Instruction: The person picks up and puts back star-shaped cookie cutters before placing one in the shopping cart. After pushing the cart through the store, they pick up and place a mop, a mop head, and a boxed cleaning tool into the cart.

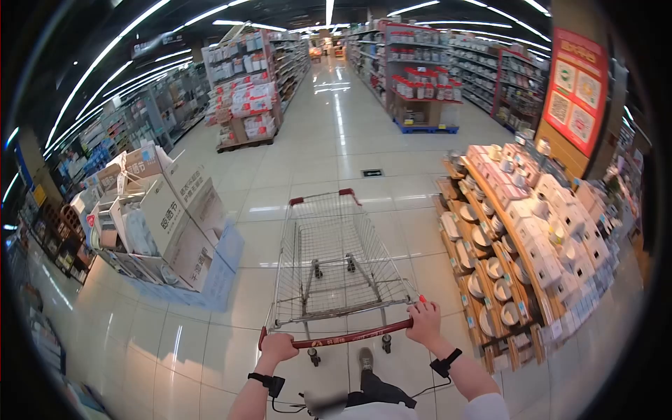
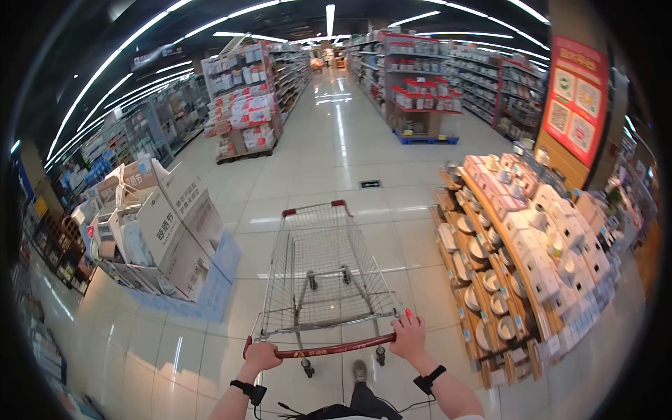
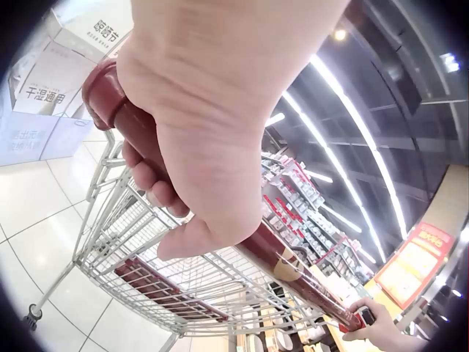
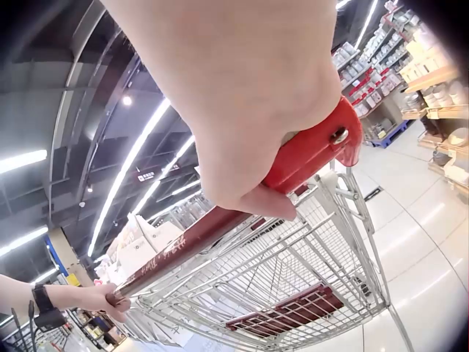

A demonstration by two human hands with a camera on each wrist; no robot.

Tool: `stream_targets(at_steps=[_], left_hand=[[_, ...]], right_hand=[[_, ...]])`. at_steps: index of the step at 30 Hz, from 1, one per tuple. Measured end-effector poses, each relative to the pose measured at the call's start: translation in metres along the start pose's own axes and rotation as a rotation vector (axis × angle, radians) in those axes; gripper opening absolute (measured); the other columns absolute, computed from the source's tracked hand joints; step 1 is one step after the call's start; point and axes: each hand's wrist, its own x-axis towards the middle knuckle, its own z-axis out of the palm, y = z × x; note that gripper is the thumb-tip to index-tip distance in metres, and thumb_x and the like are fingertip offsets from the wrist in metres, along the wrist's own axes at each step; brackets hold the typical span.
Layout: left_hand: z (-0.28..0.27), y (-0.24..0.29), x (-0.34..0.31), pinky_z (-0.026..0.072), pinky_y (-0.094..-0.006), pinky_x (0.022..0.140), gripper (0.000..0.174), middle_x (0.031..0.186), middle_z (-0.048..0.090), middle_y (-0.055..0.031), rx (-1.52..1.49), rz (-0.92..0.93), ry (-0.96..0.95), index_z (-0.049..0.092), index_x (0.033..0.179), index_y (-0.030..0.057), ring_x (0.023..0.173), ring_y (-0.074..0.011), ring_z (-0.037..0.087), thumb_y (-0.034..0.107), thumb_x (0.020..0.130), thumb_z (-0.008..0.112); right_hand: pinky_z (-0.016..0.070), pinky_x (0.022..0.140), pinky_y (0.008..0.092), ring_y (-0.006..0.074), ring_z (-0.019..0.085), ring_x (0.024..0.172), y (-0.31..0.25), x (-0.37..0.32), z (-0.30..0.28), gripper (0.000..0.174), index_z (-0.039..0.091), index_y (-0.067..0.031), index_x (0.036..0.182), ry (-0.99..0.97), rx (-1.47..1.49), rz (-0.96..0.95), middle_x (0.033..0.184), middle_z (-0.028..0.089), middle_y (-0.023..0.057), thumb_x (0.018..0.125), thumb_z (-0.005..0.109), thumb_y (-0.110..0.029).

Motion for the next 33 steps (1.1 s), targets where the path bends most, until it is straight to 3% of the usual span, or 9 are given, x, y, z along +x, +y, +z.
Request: stream_targets(at_steps=[3, 10, 18, 26, 33], left_hand=[[-0.026, -0.014, 0.06, 0.0566, -0.0436, 0.076, 0.029, 0.09, 0.073, -0.0094, 0.014, -0.011, 0.023, 0.076, 0.09, 0.0158, 0.088, -0.0289, 0.071, 0.033, 0.072, 0.063], [-0.089, -0.033, 0.196, 0.0565, -0.0416, 0.074, 0.028, 0.086, 0.073, -0.0096, -0.025, -0.051, 0.035, 0.076, 0.089, 0.0154, 0.084, -0.0292, 0.071, 0.032, 0.072, 0.063], [-0.161, -0.063, 0.352, 0.0565, -0.0437, 0.073, 0.028, 0.083, 0.073, -0.0107, -0.09, -0.077, 0.068, 0.076, 0.088, 0.0147, 0.082, -0.031, 0.071, 0.034, 0.072, 0.064], [-0.224, -0.114, 0.5, 0.0572, -0.0443, 0.074, 0.028, 0.086, 0.073, -0.0146, -0.179, -0.101, 0.107, 0.076, 0.087, 0.0101, 0.083, -0.0333, 0.072, 0.029, 0.07, 0.064], [-0.272, -0.156, 0.595, 0.0577, -0.0437, 0.074, 0.028, 0.088, 0.073, -0.0155, -0.187, -0.126, 0.064, 0.076, 0.086, 0.0086, 0.084, -0.0336, 0.071, 0.026, 0.069, 0.062]], right_hand=[[0.0383, 0.094, 0.0487, 0.03, 0.056, 0.104, 0.012, 0.063, 0.035, 0.036, 0.063, -0.0128, 0.09, -0.052, 0.03, 0.022, 0.096, 0.059, 0.0082, 0.055, 0.068, -0.015], [0.0373, 0.096, 0.047, 0.0284, 0.056, 0.097, 0.056, 0.216, 0.113, 0.032, 0.063, -0.0118, 0.089, -0.025, 0.024, -0.063, 0.093, 0.059, 0.0075, 0.057, 0.066, -0.012], [0.0379, 0.096, 0.0461, 0.0291, 0.056, 0.101, 0.098, 0.388, 0.21, 0.035, 0.064, -0.0115, 0.092, -0.06, 0.037, -0.105, 0.096, 0.059, 0.0078, 0.058, 0.068, -0.013], [0.038, 0.098, 0.047, 0.0315, 0.056, 0.103, 0.12, 0.546, 0.305, 0.036, 0.065, -0.0102, 0.095, -0.116, 0.072, -0.141, 0.098, 0.06, 0.0097, 0.059, 0.068, -0.013], [0.0373, 0.099, 0.0481, 0.0321, 0.054, 0.102, 0.108, 0.648, 0.35, 0.038, 0.062, -0.01, 0.095, -0.112, 0.035, -0.125, 0.097, 0.057, 0.0112, 0.058, 0.068, -0.012]])
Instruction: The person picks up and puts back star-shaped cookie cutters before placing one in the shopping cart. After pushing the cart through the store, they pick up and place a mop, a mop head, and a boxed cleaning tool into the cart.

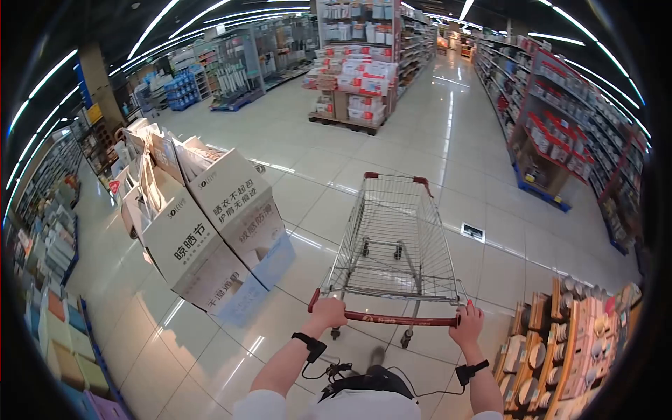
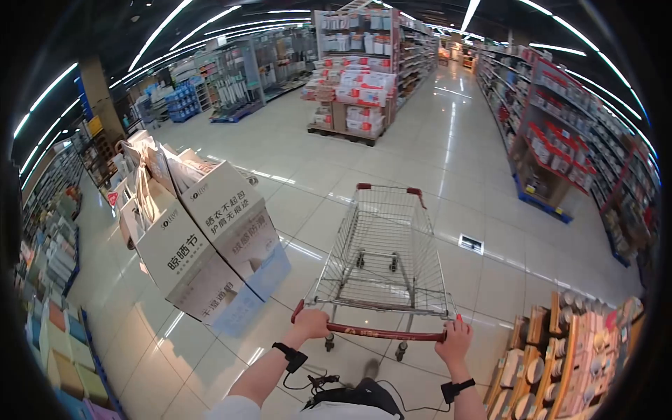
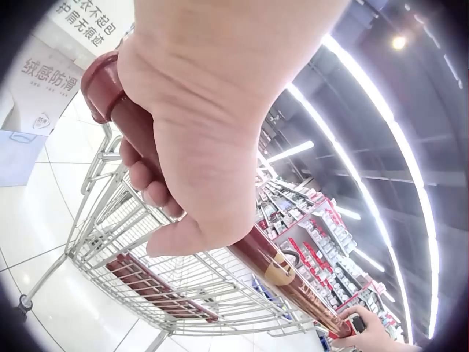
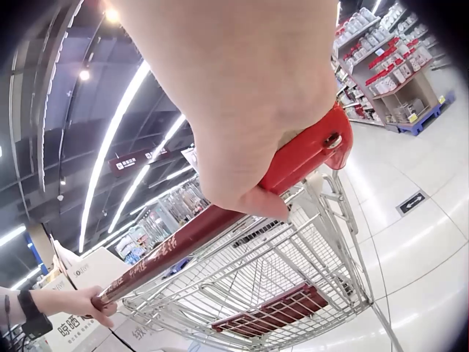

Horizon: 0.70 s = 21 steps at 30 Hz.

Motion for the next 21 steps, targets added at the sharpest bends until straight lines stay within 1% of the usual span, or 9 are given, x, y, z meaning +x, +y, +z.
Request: stream_targets(at_steps=[1, 4, 5, 6, 8, 12, 16, 18, 21], left_hand=[[-0.008, -0.001, 0.012, 0.0575, -0.0434, 0.076, 0.03, 0.092, 0.073, -0.0151, 0.018, 0.005, -0.012, 0.076, 0.091, 0.0092, 0.088, -0.0335, 0.071, 0.025, 0.07, 0.062], [-0.023, -0.009, 0.05, 0.0571, -0.0432, 0.078, 0.031, 0.095, 0.072, -0.0147, 0.024, -0.009, -0.045, 0.076, 0.095, 0.011, 0.09, -0.0336, 0.07, 0.025, 0.071, 0.062], [-0.026, -0.014, 0.063, 0.057, -0.0435, 0.075, 0.028, 0.085, 0.072, -0.0124, 0.05, 0.009, -0.006, 0.074, 0.091, 0.0133, 0.085, -0.0319, 0.071, 0.03, 0.072, 0.065], [-0.031, -0.017, 0.075, 0.057, -0.0435, 0.075, 0.028, 0.085, 0.072, -0.0124, 0.054, 0.006, -0.005, 0.074, 0.091, 0.0133, 0.085, -0.0319, 0.071, 0.03, 0.072, 0.065], [-0.043, -0.022, 0.099, 0.0568, -0.0436, 0.075, 0.026, 0.084, 0.072, -0.0124, 0.04, 0.006, -0.019, 0.074, 0.09, 0.0136, 0.084, -0.0321, 0.071, 0.029, 0.071, 0.064], [-0.071, -0.029, 0.146, 0.0565, -0.0441, 0.074, 0.025, 0.084, 0.072, -0.0121, 0.065, 0.001, -0.089, 0.074, 0.088, 0.0139, 0.083, -0.0325, 0.07, 0.029, 0.072, 0.063], [-0.088, -0.04, 0.198, 0.0564, -0.0447, 0.074, 0.026, 0.084, 0.072, -0.0119, 0.097, 0.001, -0.083, 0.075, 0.089, 0.0145, 0.083, -0.0326, 0.07, 0.03, 0.072, 0.062], [-0.095, -0.046, 0.222, 0.0563, -0.0452, 0.075, 0.028, 0.085, 0.072, -0.0123, 0.074, 0.003, -0.073, 0.075, 0.091, 0.0152, 0.084, -0.0331, 0.07, 0.031, 0.072, 0.063], [-0.108, -0.053, 0.263, 0.0564, -0.0453, 0.075, 0.03, 0.087, 0.073, -0.013, 0.102, -0.001, -0.13, 0.076, 0.093, 0.0162, 0.086, -0.0337, 0.07, 0.033, 0.073, 0.063]], right_hand=[[0.0371, 0.099, 0.0482, 0.0322, 0.053, 0.102, 0.003, 0.012, 0.006, 0.037, 0.062, -0.0096, 0.094, -0.01, 0.001, 0.01, 0.097, 0.057, 0.0116, 0.058, 0.067, -0.013], [0.0369, 0.099, 0.0489, 0.0329, 0.052, 0.099, 0.008, 0.049, 0.022, 0.037, 0.061, -0.0085, 0.093, -0.006, 0.026, 0.002, 0.096, 0.056, 0.012, 0.057, 0.067, -0.012], [0.0367, 0.1, 0.0496, 0.0333, 0.052, 0.098, 0.007, 0.062, 0.023, 0.034, 0.06, -0.0077, 0.092, -0.009, 0.049, 0.002, 0.095, 0.056, 0.012, 0.059, 0.065, -0.012], [0.0367, 0.1, 0.0496, 0.0333, 0.052, 0.098, 0.009, 0.074, 0.032, 0.034, 0.06, -0.0077, 0.092, -0.006, 0.054, 0.002, 0.095, 0.056, 0.012, 0.059, 0.065, -0.012], [0.0369, 0.1, 0.0473, 0.0332, 0.052, 0.1, 0.015, 0.094, 0.048, 0.037, 0.06, -0.0079, 0.09, 0.033, 0.008, 0.002, 0.095, 0.055, 0.0115, 0.054, 0.066, -0.01], [0.0367, 0.1, 0.0482, 0.0334, 0.053, 0.098, 0.02, 0.141, 0.066, 0.034, 0.061, -0.008, 0.089, 0.036, 0.084, 0.032, 0.092, 0.056, 0.0109, 0.055, 0.064, -0.008], [0.0368, 0.099, 0.0491, 0.0331, 0.053, 0.097, 0.026, 0.192, 0.084, 0.033, 0.061, -0.0079, 0.088, 0.043, 0.091, 0.036, 0.091, 0.057, 0.0108, 0.056, 0.064, -0.008], [0.0366, 0.099, 0.0515, 0.0317, 0.053, 0.098, 0.031, 0.215, 0.093, 0.028, 0.062, -0.0083, 0.089, 0.027, 0.108, 0.046, 0.091, 0.057, 0.0104, 0.061, 0.064, -0.009], [0.0373, 0.099, 0.0508, 0.0317, 0.053, 0.099, 0.04, 0.25, 0.109, 0.03, 0.062, -0.0076, 0.09, 0.018, 0.093, 0.053, 0.092, 0.057, 0.0108, 0.06, 0.065, -0.009]])
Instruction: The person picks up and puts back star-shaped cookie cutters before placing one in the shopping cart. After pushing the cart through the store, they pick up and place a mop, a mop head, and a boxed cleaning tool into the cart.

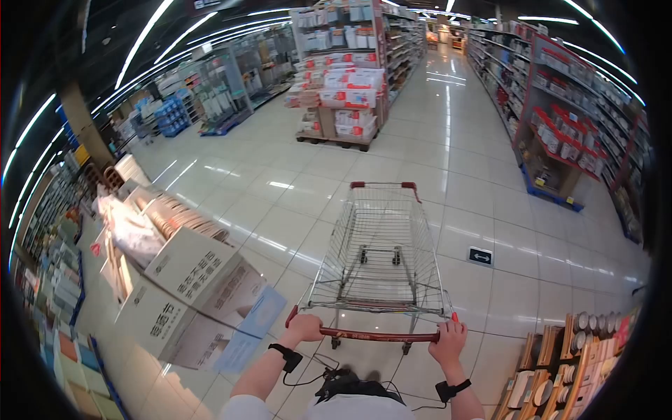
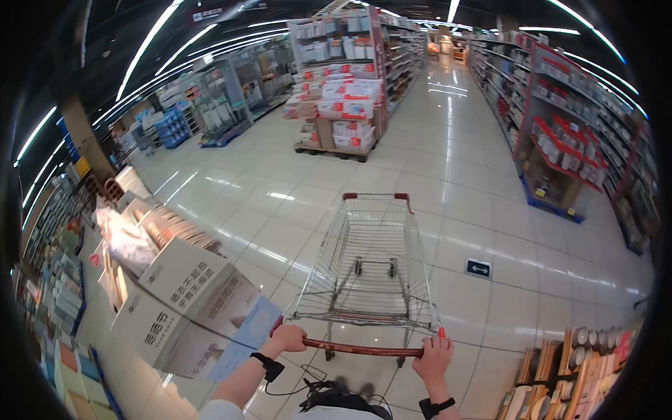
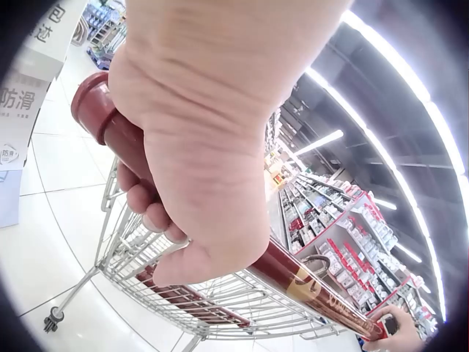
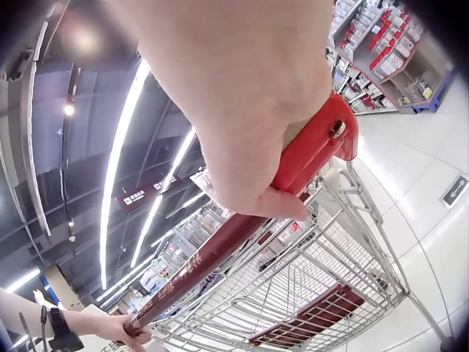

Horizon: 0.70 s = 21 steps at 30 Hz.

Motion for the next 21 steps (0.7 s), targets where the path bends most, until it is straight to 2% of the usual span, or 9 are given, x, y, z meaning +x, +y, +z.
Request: stream_targets(at_steps=[2, 4, 5, 6, 8, 11, 13, 16, 21], left_hand=[[-0.006, -0.009, 0.032, 0.0564, -0.0454, 0.076, 0.031, 0.09, 0.073, -0.0137, 0.052, -0.022, -0.056, 0.076, 0.094, 0.0169, 0.087, -0.0341, 0.07, 0.036, 0.073, 0.063], [-0.007, -0.026, 0.061, 0.0566, -0.0461, 0.077, 0.033, 0.09, 0.073, -0.0124, 0.102, 0.053, -0.012, 0.077, 0.093, 0.0189, 0.089, -0.0334, 0.071, 0.043, 0.076, 0.063], [-0.023, -0.022, 0.07, 0.0566, -0.046, 0.081, 0.035, 0.093, 0.073, -0.0145, 0.122, 0.026, -0.059, 0.076, 0.094, 0.0154, 0.091, -0.0344, 0.071, 0.04, 0.075, 0.062], [-0.034, -0.023, 0.079, 0.0565, -0.0457, 0.081, 0.034, 0.091, 0.073, -0.0148, 0.126, 0.044, -0.045, 0.077, 0.092, 0.0166, 0.09, -0.035, 0.07, 0.041, 0.073, 0.062], [-0.054, -0.027, 0.101, 0.0564, -0.0454, 0.08, 0.033, 0.088, 0.073, -0.0141, 0.113, 0.084, 0.011, 0.077, 0.087, 0.0174, 0.087, -0.0344, 0.07, 0.042, 0.07, 0.065], [-0.063, -0.048, 0.149, 0.0565, -0.0437, 0.075, 0.029, 0.076, 0.072, -0.011, 0.158, 0.104, 0.065, 0.077, 0.078, 0.0168, 0.079, -0.0309, 0.07, 0.042, 0.064, 0.072], [-0.075, -0.057, 0.184, 0.0563, -0.043, 0.075, 0.029, 0.079, 0.072, -0.0107, 0.189, 0.147, 0.063, 0.077, 0.08, 0.0178, 0.081, -0.0311, 0.07, 0.041, 0.064, 0.071], [-0.099, -0.068, 0.223, 0.0561, -0.0423, 0.075, 0.029, 0.08, 0.072, -0.0103, 0.214, 0.18, 0.046, 0.078, 0.082, 0.0187, 0.082, -0.031, 0.07, 0.039, 0.064, 0.069], [-0.147, -0.054, 0.283, 0.0559, -0.0419, 0.073, 0.026, 0.078, 0.072, -0.0099, 0.253, 0.266, 0.051, 0.077, 0.078, 0.0186, 0.08, -0.0302, 0.07, 0.038, 0.063, 0.07]], right_hand=[[0.0389, 0.093, 0.0492, 0.0335, 0.055, 0.095, 0.004, 0.025, 0.006, 0.032, 0.062, -0.0066, 0.089, 0.018, 0.014, -0.003, 0.09, 0.057, 0.012, 0.057, 0.066, -0.007], [0.04, 0.091, 0.0492, 0.0335, 0.056, 0.095, 0.005, 0.046, 0.01, 0.033, 0.062, -0.006, 0.089, 0.035, 0.095, 0.015, 0.09, 0.057, 0.0122, 0.057, 0.068, -0.009], [0.0411, 0.088, 0.049, 0.0331, 0.056, 0.096, 0.009, 0.055, 0.02, 0.032, 0.062, -0.0066, 0.09, 0.125, 0.011, -0.009, 0.089, 0.056, 0.0118, 0.059, 0.069, -0.01], [0.0417, 0.088, 0.0492, 0.032, 0.057, 0.099, 0.015, 0.058, 0.03, 0.032, 0.062, -0.0071, 0.09, 0.03, 0.006, 0.017, 0.09, 0.057, 0.0118, 0.06, 0.071, -0.014], [0.0415, 0.094, 0.0497, 0.0301, 0.057, 0.105, 0.024, 0.07, 0.045, 0.038, 0.062, -0.0094, 0.097, -0.064, -0.02, 0.048, 0.096, 0.058, 0.0108, 0.062, 0.073, -0.019], [0.0399, 0.101, 0.0502, 0.0275, 0.056, 0.108, 0.012, 0.091, 0.049, 0.046, 0.061, -0.0118, 0.105, -0.037, -0.1, 0.108, 0.102, 0.059, 0.0079, 0.062, 0.074, -0.021], [0.0384, 0.104, 0.0502, 0.0257, 0.056, 0.109, 0.008, 0.106, 0.058, 0.049, 0.061, -0.0132, 0.11, -0.071, -0.089, 0.138, 0.105, 0.059, 0.0056, 0.063, 0.074, -0.021], [0.0387, 0.103, 0.0501, 0.0247, 0.055, 0.111, 0.002, 0.122, 0.067, 0.048, 0.06, -0.0127, 0.11, -0.068, -0.106, 0.181, 0.103, 0.058, 0.0058, 0.065, 0.074, -0.021], [0.0392, 0.101, 0.0491, 0.0244, 0.055, 0.111, -0.001, 0.139, 0.072, 0.05, 0.06, -0.0128, 0.111, -0.025, -0.121, 0.252, 0.102, 0.058, 0.0054, 0.065, 0.075, -0.023]])
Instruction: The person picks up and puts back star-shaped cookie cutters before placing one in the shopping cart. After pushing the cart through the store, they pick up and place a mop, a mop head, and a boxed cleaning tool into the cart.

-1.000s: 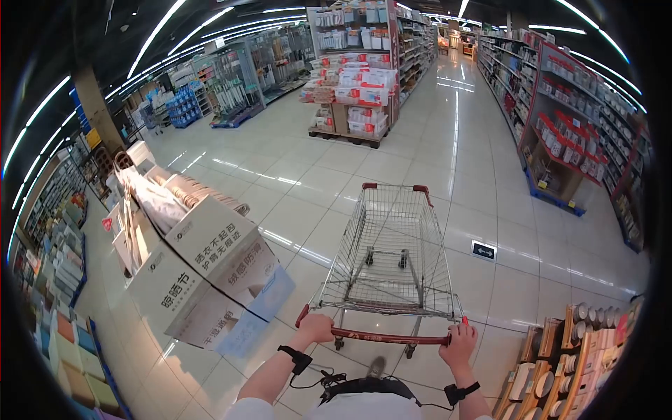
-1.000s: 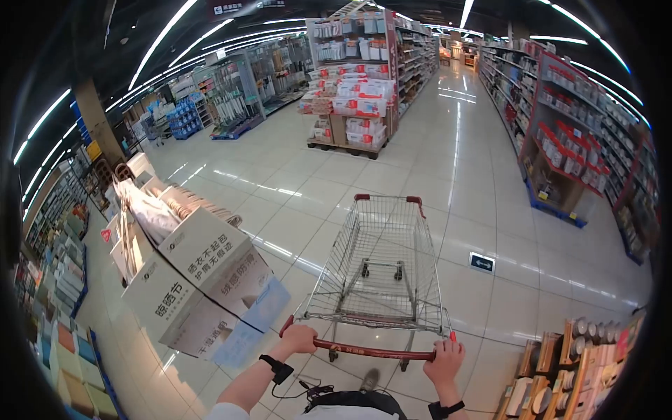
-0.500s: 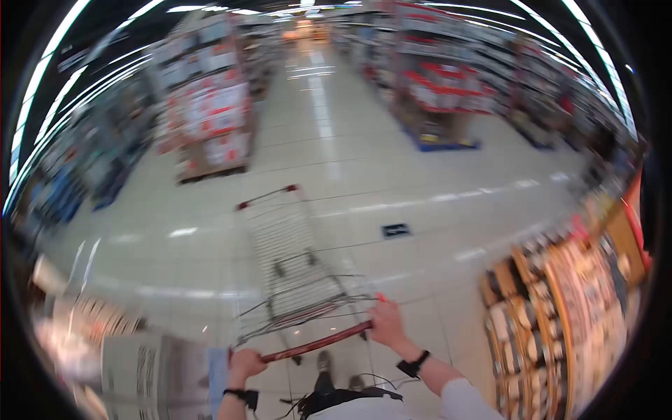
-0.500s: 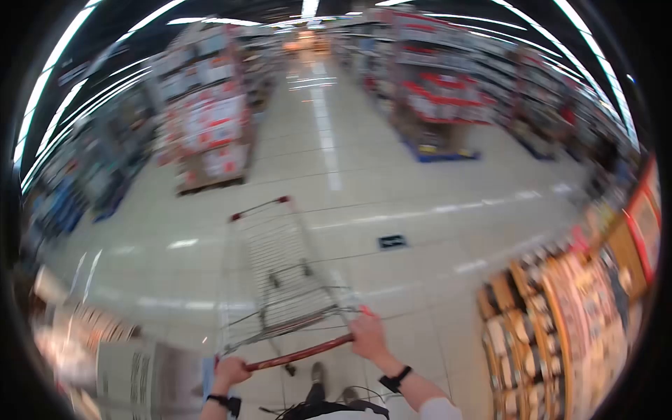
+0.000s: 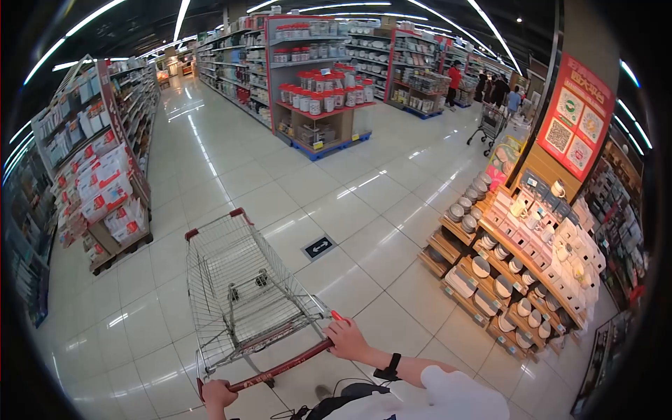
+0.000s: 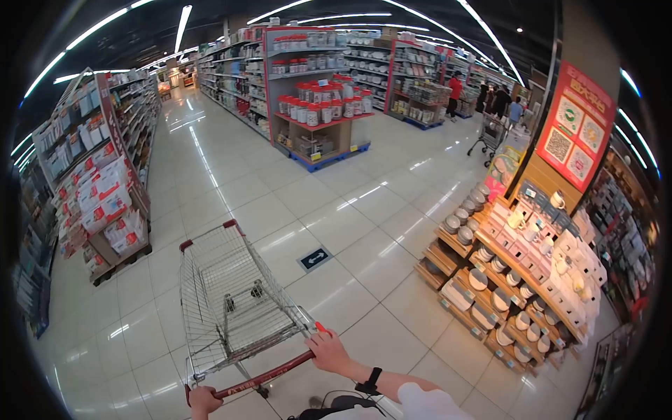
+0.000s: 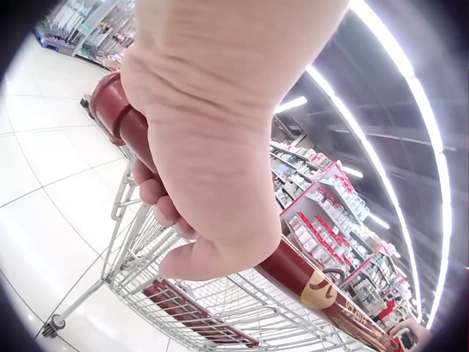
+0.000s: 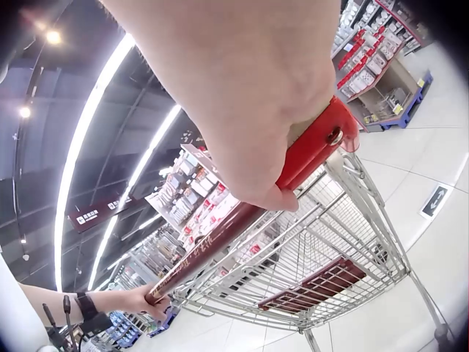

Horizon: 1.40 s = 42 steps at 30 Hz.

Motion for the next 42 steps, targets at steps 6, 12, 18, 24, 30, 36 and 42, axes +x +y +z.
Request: stream_targets(at_steps=[6, 12, 18, 24, 30, 36, 42], left_hand=[[-0.034, -0.003, 0.093, 0.0557, -0.0418, 0.072, 0.027, 0.078, 0.072, -0.0088, 0.067, 0.148, 0.054, 0.076, 0.078, 0.018, 0.08, -0.03, 0.07, 0.039, 0.062, 0.069], [-0.068, 0.02, 0.177, 0.0561, -0.0424, 0.071, 0.026, 0.075, 0.072, -0.0097, 0.067, 0.266, 0.138, 0.075, 0.074, 0.018, 0.076, -0.0304, 0.071, 0.04, 0.061, 0.07], [-0.117, 0.071, 0.238, 0.0554, -0.0426, 0.066, 0.027, 0.074, 0.071, -0.0109, 0.087, 0.251, 0.123, 0.074, 0.076, 0.0138, 0.075, -0.031, 0.07, 0.037, 0.065, 0.067], [-0.133, 0.104, 0.284, 0.0549, -0.0429, 0.066, 0.023, 0.073, 0.071, -0.0101, 0.046, 0.273, 0.064, 0.073, 0.078, 0.0132, 0.073, -0.0309, 0.07, 0.032, 0.066, 0.066], [-0.153, 0.107, 0.32, 0.0544, -0.0421, 0.063, 0.021, 0.071, 0.07, -0.0094, 0.015, 0.267, 0.107, 0.071, 0.074, 0.014, 0.071, -0.03, 0.069, 0.034, 0.068, 0.067], [-0.166, 0.086, 0.363, 0.0531, -0.0418, 0.063, 0.026, 0.066, 0.068, -0.0083, -0.03, 0.179, 0.097, 0.069, 0.071, 0.0141, 0.067, -0.0299, 0.068, 0.039, 0.067, 0.069], [-0.189, 0.064, 0.407, 0.054, -0.0416, 0.062, 0.026, 0.068, 0.068, -0.009, -0.047, 0.075, 0.132, 0.07, 0.07, 0.0133, 0.069, -0.0294, 0.069, 0.039, 0.069, 0.066]], right_hand=[[0.0404, 0.099, 0.0462, 0.0242, 0.055, 0.109, 0.007, 0.024, 0.006, 0.049, 0.061, -0.013, 0.11, 0.058, -0.074, 0.139, 0.102, 0.058, 0.0051, 0.065, 0.075, -0.025], [0.0396, 0.096, 0.0482, 0.025, 0.057, 0.103, 0.026, 0.057, 0.017, 0.034, 0.066, -0.0129, 0.09, 0.156, -0.119, 0.335, 0.094, 0.06, 0.0047, 0.059, 0.072, -0.024], [0.039, 0.094, 0.0499, 0.0285, 0.056, 0.094, 0.08, 0.106, 0.016, 0.033, 0.065, -0.011, 0.086, 0.178, -0.123, 0.32, 0.091, 0.058, 0.0082, 0.055, 0.067, -0.021], [0.0363, 0.099, 0.0513, 0.0312, 0.052, 0.098, 0.139, 0.147, 0.019, 0.035, 0.063, -0.0098, 0.085, 0.137, -0.117, 0.327, 0.093, 0.056, 0.0098, 0.051, 0.066, -0.016], [0.0361, 0.099, 0.052, 0.0312, 0.05, 0.097, 0.172, 0.204, 0.032, 0.035, 0.063, -0.0096, 0.085, 0.122, -0.108, 0.307, 0.093, 0.056, 0.0093, 0.051, 0.065, -0.015], [0.0372, 0.099, 0.052, 0.0309, 0.052, 0.095, 0.198, 0.286, 0.059, 0.032, 0.064, -0.009, 0.083, 0.137, -0.048, 0.219, 0.088, 0.056, 0.0089, 0.052, 0.064, -0.015], [0.0381, 0.098, 0.0503, 0.0293, 0.055, 0.092, 0.212, 0.384, 0.084, 0.03, 0.064, -0.0086, 0.083, 0.17, -0.025, 0.1, 0.087, 0.057, 0.0076, 0.054, 0.063, -0.015]])
